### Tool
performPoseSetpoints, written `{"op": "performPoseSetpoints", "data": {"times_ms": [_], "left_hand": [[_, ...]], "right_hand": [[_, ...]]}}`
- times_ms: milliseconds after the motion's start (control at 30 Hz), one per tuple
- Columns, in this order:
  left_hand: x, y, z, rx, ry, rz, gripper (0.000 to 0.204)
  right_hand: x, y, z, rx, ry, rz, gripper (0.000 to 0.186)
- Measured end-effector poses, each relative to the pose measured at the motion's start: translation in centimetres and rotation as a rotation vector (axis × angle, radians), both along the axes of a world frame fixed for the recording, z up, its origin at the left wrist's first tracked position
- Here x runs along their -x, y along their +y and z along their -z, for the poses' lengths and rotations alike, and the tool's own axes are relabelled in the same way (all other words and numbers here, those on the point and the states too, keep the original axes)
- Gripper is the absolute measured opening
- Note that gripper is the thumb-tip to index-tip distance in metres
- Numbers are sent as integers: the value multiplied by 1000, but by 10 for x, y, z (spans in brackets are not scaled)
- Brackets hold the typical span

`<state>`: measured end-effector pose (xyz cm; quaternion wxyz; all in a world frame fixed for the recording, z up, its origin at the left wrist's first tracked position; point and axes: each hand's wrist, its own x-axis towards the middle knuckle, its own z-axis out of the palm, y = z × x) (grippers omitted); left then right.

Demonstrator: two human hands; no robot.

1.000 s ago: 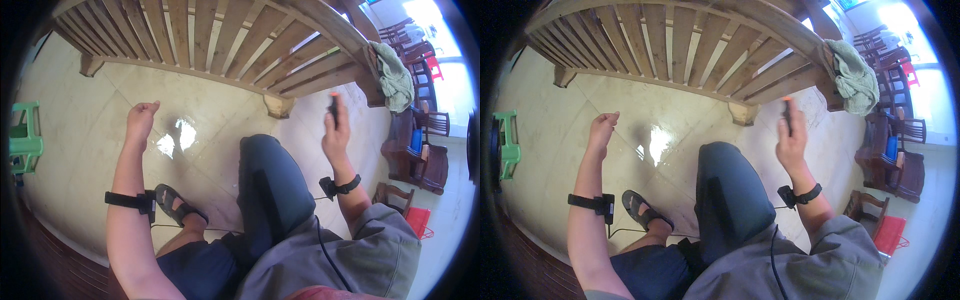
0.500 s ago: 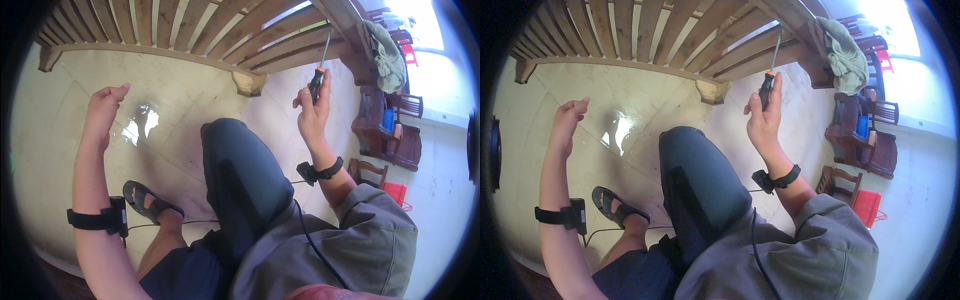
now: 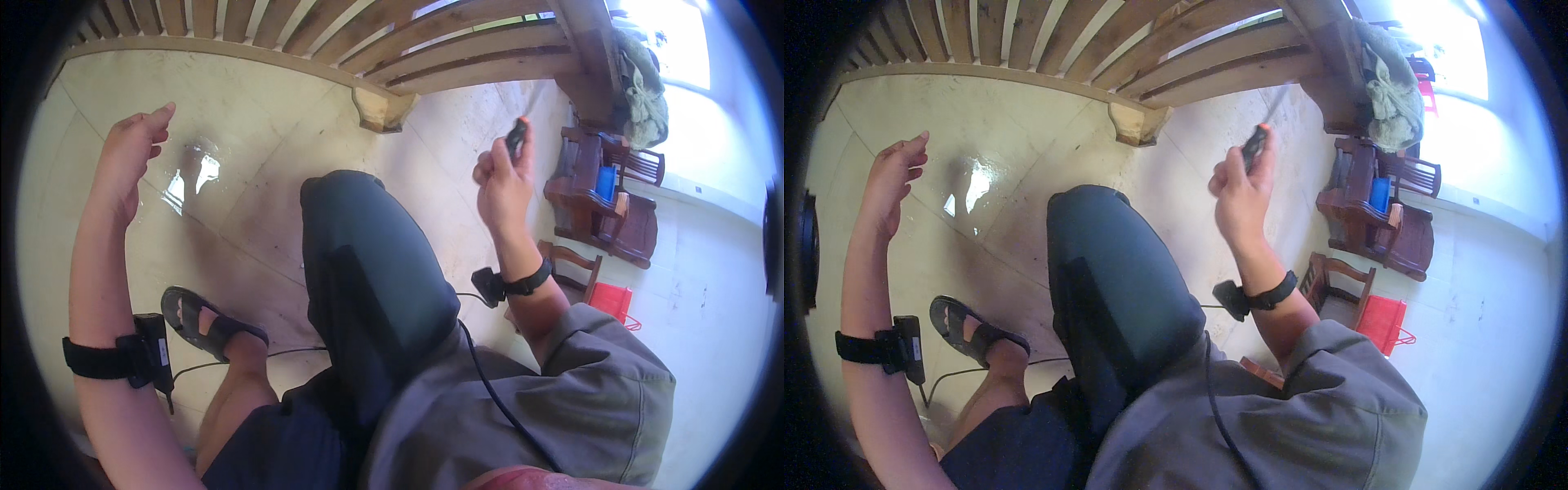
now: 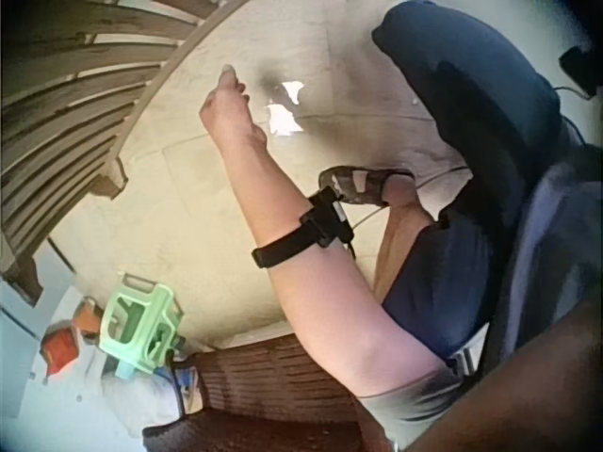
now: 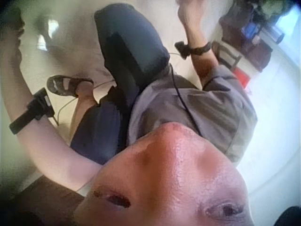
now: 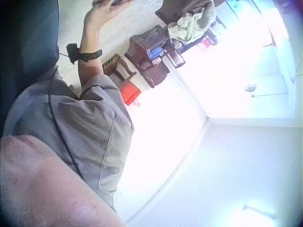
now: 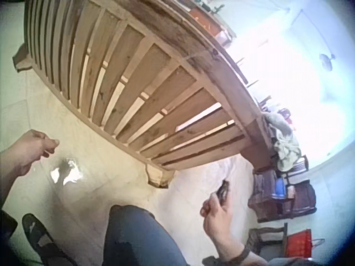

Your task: The person cleans a wooden bench with a cloth and then uses a screwdriver to tighten screws on the slats and the side of the bench.

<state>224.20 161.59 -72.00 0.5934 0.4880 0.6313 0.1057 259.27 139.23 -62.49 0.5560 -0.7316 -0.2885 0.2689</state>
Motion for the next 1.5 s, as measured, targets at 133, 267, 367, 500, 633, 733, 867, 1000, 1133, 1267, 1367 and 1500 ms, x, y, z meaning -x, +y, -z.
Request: {"op": "performPoseSetpoints", "data": {"times_ms": [133, 267, 367, 500, 633, 733, 867, 1000, 1133, 1267, 1367, 1500], "left_hand": [[1, 1, 6, 21, -20, 28, 53], [5, 3, 0, 11, 24, 20, 51], [12, 2, 9, -24, -26, 53, 45], [9, -3, 14, -57, -63, 45, 36], [-5, -7, 5, 3, -93, -23, 33], [1, -7, 1, 6, -32, 21, 35], [14, -5, 3, 58, -29, -19, 35], [16, -9, 1, 63, 19, -46, 36], [16, -13, 6, 80, 18, -38, 36], [18, -18, 1, 84, 41, -45, 36], [22, -24, -2, 75, 70, -37, 36], [27, -27, -1, 67, 90, -27, 35]], "right_hand": [[18, -4, -1, -94, -205, 23, 55], [6, 5, -8, -108, -71, 103, 53], [5, 4, -15, -188, -123, 108, 51], [5, 18, -33, -417, -77, 78, 47], [2, 27, -34, -556, 43, 21, 42], [6, 35, -31, -576, 91, -98, 40], [52, 46, -26, -288, -154, -115, 52], [60, 57, -9, 135, -261, -462, 56], [44, 108, 43, -53, -698, -640, 46], [37, 138, 63, 25, -831, -658, 38], [47, 143, 67, 9, -850, -615, 36], [42, 146, 94, 64, -887, -676, 33]]}}
